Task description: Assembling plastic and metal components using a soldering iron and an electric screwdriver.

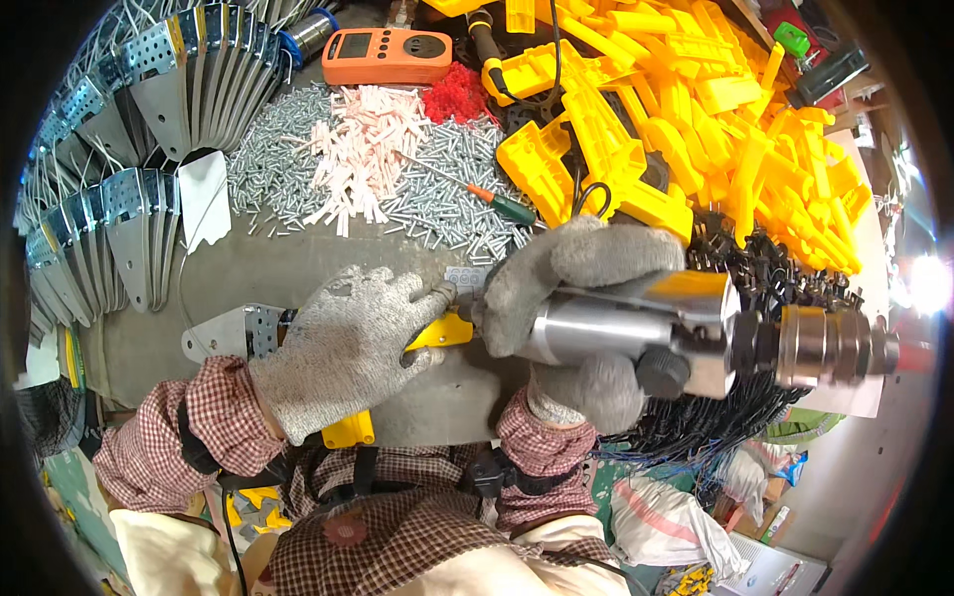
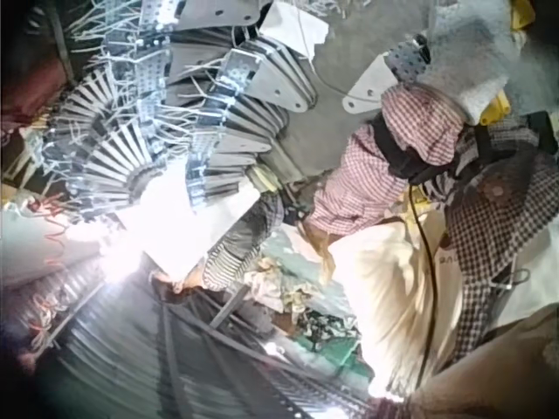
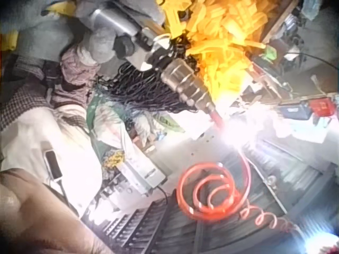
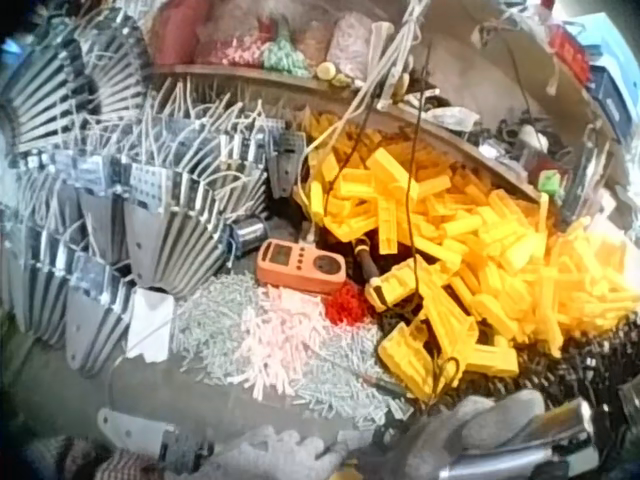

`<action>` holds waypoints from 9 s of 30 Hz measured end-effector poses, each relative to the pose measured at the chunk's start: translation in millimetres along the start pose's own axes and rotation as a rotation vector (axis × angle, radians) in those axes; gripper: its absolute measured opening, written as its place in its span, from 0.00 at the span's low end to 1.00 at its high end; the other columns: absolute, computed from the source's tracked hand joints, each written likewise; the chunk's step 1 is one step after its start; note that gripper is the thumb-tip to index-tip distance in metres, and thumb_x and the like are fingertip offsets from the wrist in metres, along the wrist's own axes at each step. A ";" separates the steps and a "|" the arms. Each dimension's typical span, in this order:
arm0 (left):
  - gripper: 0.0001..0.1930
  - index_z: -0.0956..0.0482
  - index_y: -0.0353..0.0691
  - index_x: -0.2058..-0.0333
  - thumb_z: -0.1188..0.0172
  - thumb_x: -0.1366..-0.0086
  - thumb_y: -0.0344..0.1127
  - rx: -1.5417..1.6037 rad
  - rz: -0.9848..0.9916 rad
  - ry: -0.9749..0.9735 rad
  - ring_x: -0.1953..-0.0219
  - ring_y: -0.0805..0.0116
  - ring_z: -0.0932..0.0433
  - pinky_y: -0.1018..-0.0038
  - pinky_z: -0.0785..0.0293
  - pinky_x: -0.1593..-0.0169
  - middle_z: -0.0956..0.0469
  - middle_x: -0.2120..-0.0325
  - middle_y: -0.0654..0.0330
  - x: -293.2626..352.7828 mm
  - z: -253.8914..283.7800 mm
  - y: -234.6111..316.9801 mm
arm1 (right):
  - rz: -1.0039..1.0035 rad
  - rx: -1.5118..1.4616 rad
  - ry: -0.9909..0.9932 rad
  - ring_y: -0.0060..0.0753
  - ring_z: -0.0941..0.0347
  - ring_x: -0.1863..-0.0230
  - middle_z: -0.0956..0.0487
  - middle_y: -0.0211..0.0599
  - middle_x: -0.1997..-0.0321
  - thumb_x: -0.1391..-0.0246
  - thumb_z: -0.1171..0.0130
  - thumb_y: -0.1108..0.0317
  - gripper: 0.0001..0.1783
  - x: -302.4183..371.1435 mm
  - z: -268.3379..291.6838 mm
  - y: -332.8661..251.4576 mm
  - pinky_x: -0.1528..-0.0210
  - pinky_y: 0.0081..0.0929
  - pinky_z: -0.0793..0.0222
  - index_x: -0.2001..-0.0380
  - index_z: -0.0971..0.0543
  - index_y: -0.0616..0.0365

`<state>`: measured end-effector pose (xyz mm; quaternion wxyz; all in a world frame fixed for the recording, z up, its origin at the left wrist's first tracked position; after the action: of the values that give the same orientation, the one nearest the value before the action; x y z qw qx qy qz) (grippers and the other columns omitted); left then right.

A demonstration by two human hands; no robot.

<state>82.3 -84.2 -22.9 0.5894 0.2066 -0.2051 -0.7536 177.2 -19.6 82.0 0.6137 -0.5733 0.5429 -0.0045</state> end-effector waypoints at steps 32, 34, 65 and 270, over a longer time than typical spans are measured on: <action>0.16 0.15 0.37 0.67 0.34 0.42 0.47 0.061 -0.093 0.054 0.65 0.48 0.16 0.56 0.22 0.56 0.17 0.72 0.46 -5.0 -4.2 5.6 | -0.119 -0.282 -0.564 0.37 0.21 0.78 0.20 0.44 0.73 0.47 0.26 0.57 0.26 40.6 -165.9 -7.4 0.82 0.35 0.21 0.53 0.27 0.60; 0.16 0.15 0.37 0.68 0.34 0.43 0.46 0.052 0.008 0.076 0.65 0.48 0.17 0.56 0.22 0.55 0.17 0.72 0.46 14.2 5.4 -22.2 | -0.085 -0.405 -0.561 0.37 0.20 0.77 0.20 0.42 0.75 0.47 0.26 0.58 0.24 42.6 -171.0 1.4 0.82 0.33 0.21 0.56 0.27 0.59; 0.29 0.26 0.31 0.43 0.37 0.36 0.47 0.091 0.034 0.043 0.52 0.47 0.20 0.56 0.25 0.45 0.20 0.55 0.43 34.0 38.0 -41.1 | -0.226 -0.152 -0.316 0.36 0.23 0.79 0.20 0.45 0.74 0.46 0.30 0.59 0.23 2.8 -115.6 4.7 0.78 0.34 0.24 0.56 0.26 0.62; 0.19 0.22 0.41 0.66 0.28 0.52 0.43 -0.043 0.078 0.104 0.61 0.51 0.23 0.45 0.43 0.32 0.24 0.70 0.57 49.4 35.1 -16.0 | -0.483 -0.511 0.788 0.50 0.43 0.26 0.35 0.42 0.29 0.34 0.45 0.61 0.26 102.6 31.1 71.2 0.33 0.82 0.48 0.35 0.35 0.49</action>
<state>39.1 -126.4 -6.0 0.6325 0.2249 -0.1660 -0.7224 196.3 -37.9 -44.0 0.1853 -0.7683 0.5686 -0.2283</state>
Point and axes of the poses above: each hand's wrist, its own x-axis away from the middle knuckle, its own z-axis out of the back of the hand, y = z × x, the point moved 9 cm from there along -x, towards the middle knuckle
